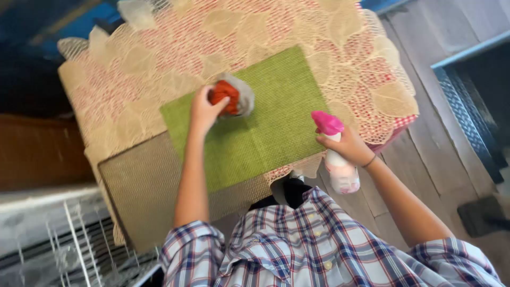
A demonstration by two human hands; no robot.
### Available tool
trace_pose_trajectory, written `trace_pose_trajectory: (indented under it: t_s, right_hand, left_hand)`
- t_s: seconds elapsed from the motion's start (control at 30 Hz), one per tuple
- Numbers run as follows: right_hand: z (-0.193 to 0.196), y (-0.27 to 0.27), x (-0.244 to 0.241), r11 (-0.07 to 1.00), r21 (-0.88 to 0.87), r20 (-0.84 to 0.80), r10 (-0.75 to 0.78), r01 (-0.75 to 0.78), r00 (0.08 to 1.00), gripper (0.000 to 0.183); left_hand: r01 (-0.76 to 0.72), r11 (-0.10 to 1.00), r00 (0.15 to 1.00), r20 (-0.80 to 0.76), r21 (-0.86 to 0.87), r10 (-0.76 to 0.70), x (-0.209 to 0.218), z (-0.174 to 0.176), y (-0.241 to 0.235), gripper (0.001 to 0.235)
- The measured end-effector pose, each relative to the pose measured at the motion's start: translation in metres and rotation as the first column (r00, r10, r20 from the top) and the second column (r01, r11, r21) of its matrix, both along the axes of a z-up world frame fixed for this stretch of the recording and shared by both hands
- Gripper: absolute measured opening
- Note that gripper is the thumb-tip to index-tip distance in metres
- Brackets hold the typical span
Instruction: The recorder is cleaning and organizing several placemats on a table using a spray bottle and a cloth.
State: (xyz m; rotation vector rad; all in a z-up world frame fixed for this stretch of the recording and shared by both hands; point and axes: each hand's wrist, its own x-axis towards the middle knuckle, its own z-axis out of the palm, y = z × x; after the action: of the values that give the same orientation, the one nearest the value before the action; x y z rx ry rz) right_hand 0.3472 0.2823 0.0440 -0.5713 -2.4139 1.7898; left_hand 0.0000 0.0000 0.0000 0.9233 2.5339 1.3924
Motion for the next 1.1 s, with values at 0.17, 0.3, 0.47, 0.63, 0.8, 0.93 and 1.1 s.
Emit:
trace_pose_trajectory:
  t_s: [0.17, 0.3, 0.47, 0.63, 0.8, 0.93, 1.1]
  right_hand:
    - [0.005, -0.066, -0.051, 0.979, 0.14, -0.004, 0.148, -0.146, 0.989, 0.045]
    - [0.006, -0.13, -0.089, 0.952, 0.231, -0.065, 0.223, -0.202, 0.973, 0.046]
    - [-0.005, -0.192, -0.116, 0.921, 0.302, -0.081, 0.284, -0.248, 0.955, 0.04]
    - [-0.011, -0.19, -0.119, 0.933, 0.318, -0.154, 0.226, -0.169, 0.962, 0.04]
    - [-0.045, -0.092, -0.086, 0.923, 0.351, 0.01, -0.173, 0.158, 0.985, 0.03]
    - [-0.027, -0.064, -0.064, 0.865, 0.44, -0.005, -0.267, 0.242, 0.964, 0.033]
    - [0.0, -0.124, -0.064, 0.957, 0.276, 0.034, 0.089, -0.095, 0.995, 0.052]
  left_hand:
    - [-0.333, 0.926, 0.943, -0.071, -0.177, 0.325, 0.016, 0.003, -0.179, 0.052]
    - [-0.428, 0.81, 0.894, -0.056, -0.4, 0.445, 0.04, -0.001, -0.276, 0.052]
    - [-0.41, 0.873, 0.91, -0.049, -0.265, 0.412, 0.06, -0.013, -0.319, 0.051]
    - [-0.348, 0.924, 0.937, -0.021, -0.161, 0.349, 0.046, 0.0, -0.289, 0.042]
    - [-0.192, 0.977, 0.981, 0.001, 0.096, 0.193, 0.026, -0.008, -0.239, 0.033]
    - [-0.141, 0.974, 0.982, 0.151, 0.178, 0.114, 0.019, -0.013, -0.213, 0.035]
    - [-0.147, 0.911, 0.937, 0.35, 0.386, 0.003, 0.012, -0.03, -0.216, 0.033]
